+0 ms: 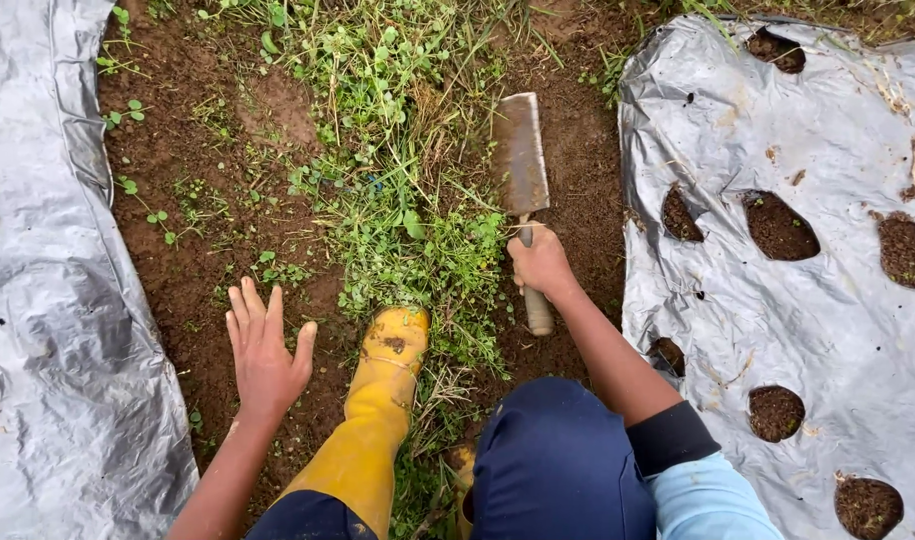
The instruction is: The person uses a hand hoe to scrape and remove weeds from the soil between two rows of plastic mulch. They repeatedly strike the ground to loosen the weeds and then pull them out by hand, clearing the area around the planting holes.
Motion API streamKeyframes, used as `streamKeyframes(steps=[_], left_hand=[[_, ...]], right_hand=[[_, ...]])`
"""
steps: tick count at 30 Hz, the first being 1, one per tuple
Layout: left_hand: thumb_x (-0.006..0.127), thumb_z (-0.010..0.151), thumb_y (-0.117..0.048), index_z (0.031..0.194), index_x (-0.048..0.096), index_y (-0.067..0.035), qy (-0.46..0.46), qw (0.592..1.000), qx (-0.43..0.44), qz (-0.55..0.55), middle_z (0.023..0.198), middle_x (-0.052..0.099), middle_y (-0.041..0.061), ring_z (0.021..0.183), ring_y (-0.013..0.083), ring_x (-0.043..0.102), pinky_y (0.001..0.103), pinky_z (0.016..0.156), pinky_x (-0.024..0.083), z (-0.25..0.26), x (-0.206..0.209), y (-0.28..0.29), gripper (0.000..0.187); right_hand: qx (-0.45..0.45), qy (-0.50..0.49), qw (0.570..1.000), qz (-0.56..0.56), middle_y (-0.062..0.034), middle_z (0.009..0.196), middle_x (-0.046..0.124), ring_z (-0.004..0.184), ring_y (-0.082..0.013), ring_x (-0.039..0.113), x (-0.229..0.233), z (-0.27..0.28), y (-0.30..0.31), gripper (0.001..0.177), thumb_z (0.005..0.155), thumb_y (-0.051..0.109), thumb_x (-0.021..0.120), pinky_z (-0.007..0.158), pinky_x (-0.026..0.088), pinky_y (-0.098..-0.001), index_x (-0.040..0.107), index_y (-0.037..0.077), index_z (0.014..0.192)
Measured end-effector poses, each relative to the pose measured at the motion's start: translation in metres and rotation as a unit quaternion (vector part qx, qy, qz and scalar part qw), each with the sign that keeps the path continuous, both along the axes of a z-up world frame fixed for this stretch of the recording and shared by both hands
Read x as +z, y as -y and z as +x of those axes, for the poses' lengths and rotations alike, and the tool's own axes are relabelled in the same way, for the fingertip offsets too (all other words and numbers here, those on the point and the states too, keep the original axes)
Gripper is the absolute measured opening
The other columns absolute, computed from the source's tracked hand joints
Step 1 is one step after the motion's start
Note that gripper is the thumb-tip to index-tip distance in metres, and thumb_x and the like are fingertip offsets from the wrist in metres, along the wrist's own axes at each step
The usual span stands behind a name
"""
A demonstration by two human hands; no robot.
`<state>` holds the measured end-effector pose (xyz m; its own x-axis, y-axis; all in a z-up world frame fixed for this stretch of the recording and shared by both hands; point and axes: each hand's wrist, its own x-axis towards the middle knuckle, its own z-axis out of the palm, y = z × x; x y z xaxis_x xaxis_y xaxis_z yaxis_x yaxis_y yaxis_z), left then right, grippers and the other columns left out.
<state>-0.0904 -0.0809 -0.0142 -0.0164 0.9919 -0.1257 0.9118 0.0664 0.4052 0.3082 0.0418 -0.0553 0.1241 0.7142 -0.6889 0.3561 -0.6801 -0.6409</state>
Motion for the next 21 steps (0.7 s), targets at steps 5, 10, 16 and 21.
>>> streamKeyframes(steps=[5,10,16,21], left_hand=[[0.056,0.101,-0.042,0.162,0.029,-0.003,0.055,0.982,0.007,-0.178,0.162,0.031,0.028,0.15,0.0419,0.03,0.057,0.124,0.022,0.017,0.023,-0.035,0.077],[0.054,0.102,-0.042,0.163,0.027,-0.008,0.095,0.968,-0.056,-0.223,0.158,0.045,0.02,0.146,0.0315,0.044,0.045,0.126,0.024,0.033,0.02,-0.049,0.076],[0.054,0.102,-0.043,0.159,0.037,-0.007,0.098,0.971,-0.072,-0.207,0.163,0.04,0.013,0.152,0.0237,0.035,0.043,0.127,0.021,0.03,0.012,-0.048,0.069],[0.059,0.102,-0.031,0.147,0.056,-0.007,0.124,0.984,-0.047,-0.117,0.151,0.057,0.013,0.143,0.024,0.05,0.045,0.124,0.031,0.014,0.003,-0.031,0.05]], right_hand=[[-0.031,0.037,0.999,0.017,-0.0109,0.054,0.056,0.041,-0.0179,0.058,0.017,-0.004,-0.002,0.011,0.097,0.01,0.057,0.036,0.055,-0.0355,0.06,0.0,0.091],[0.024,0.044,0.999,-0.011,-0.0106,0.049,0.056,0.037,-0.0192,0.058,0.0,0.002,0.005,0.011,0.094,0.011,0.056,0.036,0.054,-0.0356,0.058,0.002,0.09],[-0.032,0.116,0.992,0.039,-0.0137,0.052,0.058,0.039,-0.0209,0.06,0.006,0.009,-0.006,0.011,0.094,0.013,0.057,0.037,0.055,-0.0357,0.058,0.003,0.09],[0.016,0.138,0.99,0.008,-0.0132,0.052,0.058,0.041,-0.0203,0.061,0.024,0.027,-0.012,0.011,0.092,0.009,0.055,0.034,0.055,-0.0359,0.059,0.001,0.085]])
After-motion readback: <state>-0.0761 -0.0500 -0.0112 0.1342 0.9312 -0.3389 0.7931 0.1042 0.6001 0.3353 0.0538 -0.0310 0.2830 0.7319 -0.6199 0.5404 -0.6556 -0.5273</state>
